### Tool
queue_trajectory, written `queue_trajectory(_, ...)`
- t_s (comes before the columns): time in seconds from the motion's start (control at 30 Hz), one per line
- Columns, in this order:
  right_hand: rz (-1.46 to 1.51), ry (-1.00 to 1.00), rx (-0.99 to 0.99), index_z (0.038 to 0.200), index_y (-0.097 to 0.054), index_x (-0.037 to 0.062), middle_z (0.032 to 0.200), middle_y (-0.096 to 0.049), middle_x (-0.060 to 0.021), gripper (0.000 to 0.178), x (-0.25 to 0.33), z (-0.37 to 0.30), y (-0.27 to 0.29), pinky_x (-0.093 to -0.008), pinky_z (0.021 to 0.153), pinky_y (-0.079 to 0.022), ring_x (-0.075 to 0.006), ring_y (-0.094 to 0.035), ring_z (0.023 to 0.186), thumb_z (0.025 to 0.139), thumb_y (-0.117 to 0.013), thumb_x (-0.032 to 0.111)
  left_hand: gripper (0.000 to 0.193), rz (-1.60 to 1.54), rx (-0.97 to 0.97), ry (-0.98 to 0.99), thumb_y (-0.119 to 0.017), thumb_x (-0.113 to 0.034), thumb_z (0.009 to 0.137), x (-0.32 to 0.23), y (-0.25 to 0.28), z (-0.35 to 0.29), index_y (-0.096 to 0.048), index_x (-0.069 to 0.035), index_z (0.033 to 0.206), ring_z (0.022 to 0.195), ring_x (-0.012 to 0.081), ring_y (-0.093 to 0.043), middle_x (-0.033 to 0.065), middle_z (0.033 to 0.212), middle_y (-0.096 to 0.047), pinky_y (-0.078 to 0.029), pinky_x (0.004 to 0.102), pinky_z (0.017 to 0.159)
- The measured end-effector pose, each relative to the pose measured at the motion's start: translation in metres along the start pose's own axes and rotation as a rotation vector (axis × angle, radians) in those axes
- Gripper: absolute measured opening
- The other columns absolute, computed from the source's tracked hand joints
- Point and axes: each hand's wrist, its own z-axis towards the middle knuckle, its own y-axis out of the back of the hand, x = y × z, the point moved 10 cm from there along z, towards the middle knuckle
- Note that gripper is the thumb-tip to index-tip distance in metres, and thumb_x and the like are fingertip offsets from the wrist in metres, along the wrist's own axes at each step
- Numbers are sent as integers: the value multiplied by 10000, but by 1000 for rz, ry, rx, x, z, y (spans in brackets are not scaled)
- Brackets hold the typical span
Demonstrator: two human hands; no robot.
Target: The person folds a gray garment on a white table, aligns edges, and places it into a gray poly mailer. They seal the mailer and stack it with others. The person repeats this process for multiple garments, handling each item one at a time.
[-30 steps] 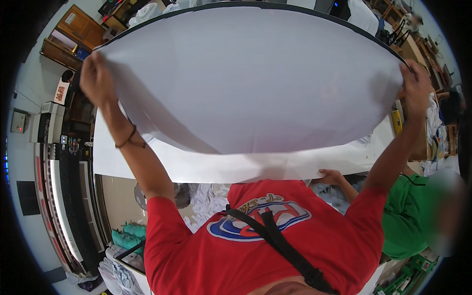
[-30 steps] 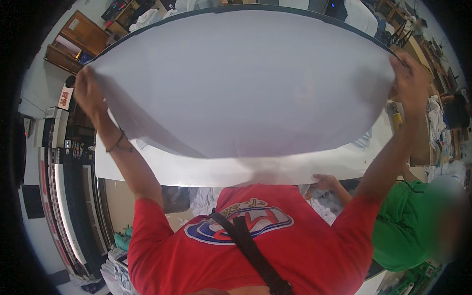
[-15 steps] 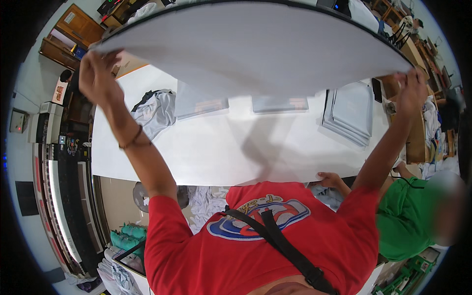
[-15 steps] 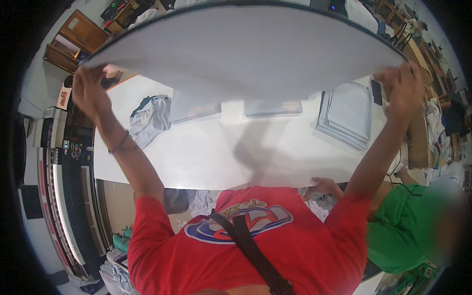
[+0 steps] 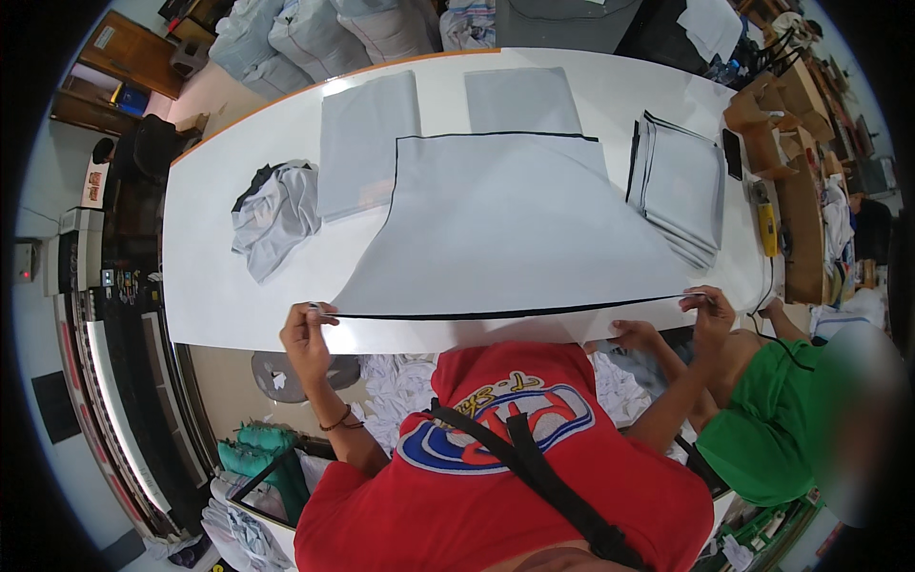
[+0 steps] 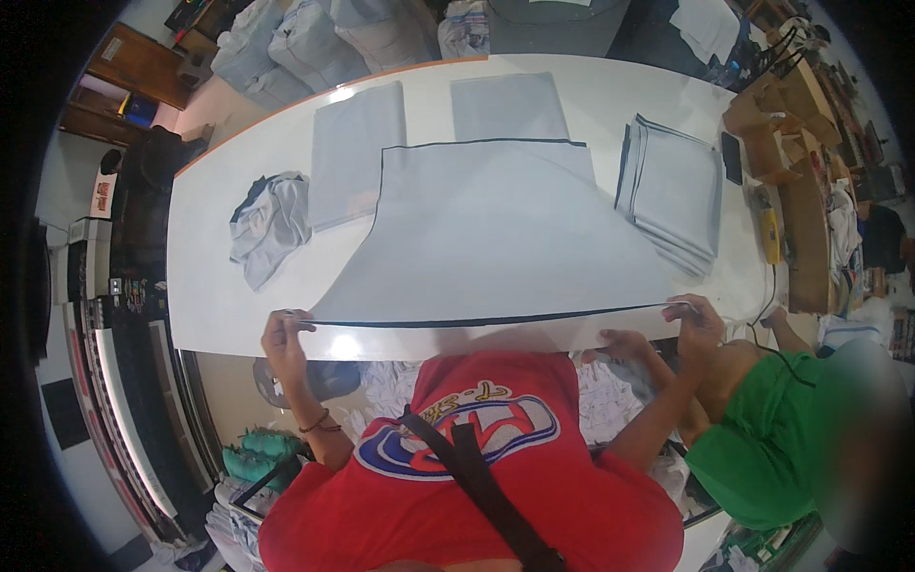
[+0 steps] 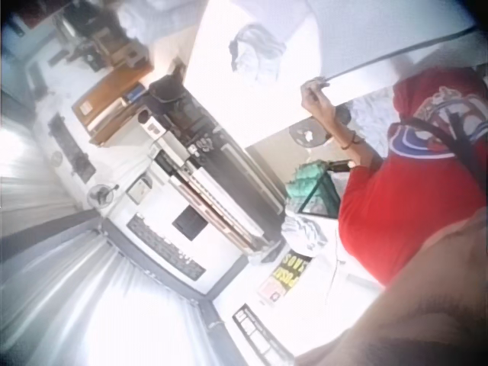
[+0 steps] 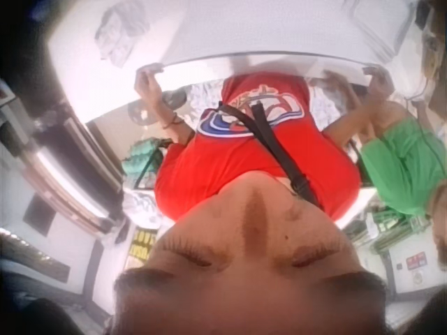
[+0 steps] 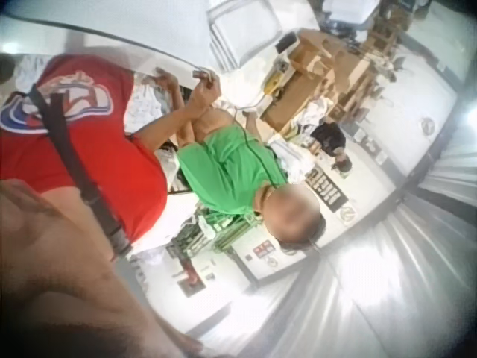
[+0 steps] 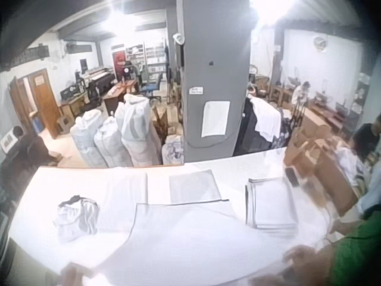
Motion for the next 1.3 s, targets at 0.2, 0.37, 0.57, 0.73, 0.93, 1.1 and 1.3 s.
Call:
queue_trajectory(0.2,-81,-213,75,984,-654,-42,718,-658,-79,82,-70,-10,-8,-262,578,-521,-148,-656,615,961,-631,33,163,453,57,40,-608,-94,992,24,-22,-8,-595,27,884,687,85,-509,55,742,-617,-442,246,642)
queue_trajectory(0.37,-267,-190,108,948,-680,-57,627,-621,-71,197,-78,26,-36,-278,481,-432,-119,-574,497,935,-693,139,191,363,-9,10,-593,-143,1012,64,-40,12,-619,24,924,689,72,-459,24,698,-549,-407,243,629)
queue_trajectory(0.57,-460,-73,146,947,-696,-53,592,-590,-112,291,-107,110,-93,-325,498,-437,-141,-571,478,911,-734,233,224,354,-49,-33,-588,-187,1021,131,-80,81,-648,23,967,639,87,-454,33,674,-549,-410,262,596)
queue_trajectory(0.73,-567,-177,212,974,-709,-4,779,-688,-155,336,-139,177,-141,-389,653,-501,-280,-666,687,877,-759,314,221,394,-36,-29,-635,-199,981,164,-119,159,-657,12,1044,638,220,-574,94,722,-635,-485,333,652)
queue_trajectory(0.93,-742,152,227,1095,-694,74,961,-690,-112,443,-128,126,-180,-394,799,-529,-281,-667,897,770,-826,344,441,568,248,-274,-790,-253,828,133,-182,116,-638,-77,1202,933,284,-633,100,1067,-658,-505,413,842)
queue_trajectory(1.1,-596,599,612,1116,-649,102,1126,-609,-111,470,-85,-41,-247,-467,932,-450,-309,-580,1067,675,-799,163,461,708,643,-524,-767,-239,789,124,-229,-42,-643,-136,1221,1110,286,-595,90,1208,-627,-439,464,972)
queue_trajectory(1.3,-883,528,209,1124,-638,126,1239,-575,-114,432,-136,-37,-208,-530,1038,-388,-342,-516,1214,696,-672,88,406,976,452,-565,-611,-41,813,155,-199,-31,-650,-130,1207,1157,277,-592,90,1257,-612,-450,447,975)
